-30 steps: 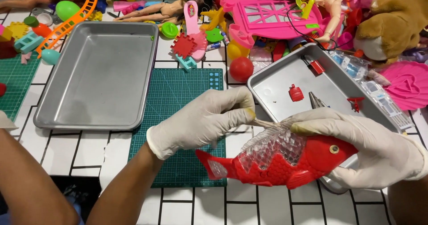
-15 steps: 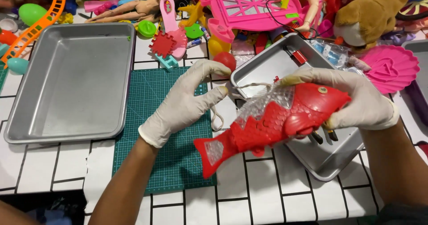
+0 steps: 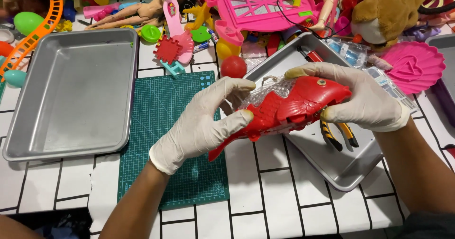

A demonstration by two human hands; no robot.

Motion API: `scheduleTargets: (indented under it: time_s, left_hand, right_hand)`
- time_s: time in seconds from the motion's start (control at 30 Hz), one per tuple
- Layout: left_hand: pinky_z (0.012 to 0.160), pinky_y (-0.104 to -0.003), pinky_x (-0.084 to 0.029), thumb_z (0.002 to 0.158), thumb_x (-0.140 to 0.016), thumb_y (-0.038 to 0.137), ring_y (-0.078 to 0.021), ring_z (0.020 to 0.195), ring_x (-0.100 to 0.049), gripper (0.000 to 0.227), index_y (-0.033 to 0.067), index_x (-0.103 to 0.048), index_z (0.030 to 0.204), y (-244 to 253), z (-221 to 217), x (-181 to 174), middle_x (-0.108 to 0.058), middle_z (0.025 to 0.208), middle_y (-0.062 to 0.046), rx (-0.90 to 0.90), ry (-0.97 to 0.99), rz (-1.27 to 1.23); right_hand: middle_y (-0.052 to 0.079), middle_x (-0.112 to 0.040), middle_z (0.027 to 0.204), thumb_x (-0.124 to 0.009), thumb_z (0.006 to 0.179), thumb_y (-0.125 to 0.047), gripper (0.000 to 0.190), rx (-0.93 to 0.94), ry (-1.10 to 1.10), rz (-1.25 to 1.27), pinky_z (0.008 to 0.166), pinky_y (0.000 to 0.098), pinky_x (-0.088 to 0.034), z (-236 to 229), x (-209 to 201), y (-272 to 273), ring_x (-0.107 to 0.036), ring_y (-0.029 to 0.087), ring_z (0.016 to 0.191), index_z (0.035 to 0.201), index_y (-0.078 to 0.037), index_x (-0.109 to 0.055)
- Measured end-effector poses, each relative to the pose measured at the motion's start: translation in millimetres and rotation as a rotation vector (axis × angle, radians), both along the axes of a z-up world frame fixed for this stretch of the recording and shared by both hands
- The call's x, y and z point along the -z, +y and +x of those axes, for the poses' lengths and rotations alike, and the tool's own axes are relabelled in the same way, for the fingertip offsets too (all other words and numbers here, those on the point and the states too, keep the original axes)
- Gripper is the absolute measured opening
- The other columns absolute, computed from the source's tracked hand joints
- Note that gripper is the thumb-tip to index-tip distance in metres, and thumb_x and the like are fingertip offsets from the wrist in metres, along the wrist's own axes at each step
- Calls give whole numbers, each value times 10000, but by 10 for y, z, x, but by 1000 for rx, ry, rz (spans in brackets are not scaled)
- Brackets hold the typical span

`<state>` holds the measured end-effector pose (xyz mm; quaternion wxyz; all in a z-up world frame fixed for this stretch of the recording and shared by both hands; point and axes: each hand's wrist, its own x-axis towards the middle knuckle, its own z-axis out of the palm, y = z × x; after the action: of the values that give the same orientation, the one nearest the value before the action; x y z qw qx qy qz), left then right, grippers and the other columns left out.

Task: The person disassembles a green plastic toy case using pliers and a screwdriver, then removes a red plastic fish toy from a pile of toys. They open the fish toy, insert batteries into the compartment, and reassemble the toy.

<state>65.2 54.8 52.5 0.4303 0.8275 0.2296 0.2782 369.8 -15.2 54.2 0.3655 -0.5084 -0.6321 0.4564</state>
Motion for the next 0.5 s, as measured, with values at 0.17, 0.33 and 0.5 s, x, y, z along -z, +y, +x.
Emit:
scheduleTargets:
  time_s: [0.17,0.33,0.5]
  left_hand:
    - [941,-315,-503,923,-685,289,-183,1041,-640,490,116,-551,1362,-50,38,70,-650,1244,-35,41,-29,65]
    - [1028,-361,-492,923,-708,354,-254,1178,-635,608,91,-493,1428,-36,29,94,-605,1303,-105,36,-67,164]
    - [1065,-368,-494,903,-730,368,-255,1200,-637,697,74,-447,1468,-33,9,138,-580,1356,-118,49,-57,171]
  right_hand:
    - [122,-704,1355,-745,627,-469,877,64,-5,25,1016,341,-555,-107,-29,-16,-692,229,1221,1379,-40,-604]
    - [158,-652,1423,-759,676,-360,797,92,68,102,1057,385,-566,-49,78,-42,-653,258,1290,1369,-17,-565]
    - [147,-646,1404,-751,648,-412,852,67,15,130,1077,379,-524,-28,-9,-55,-631,248,1295,1375,-7,-570]
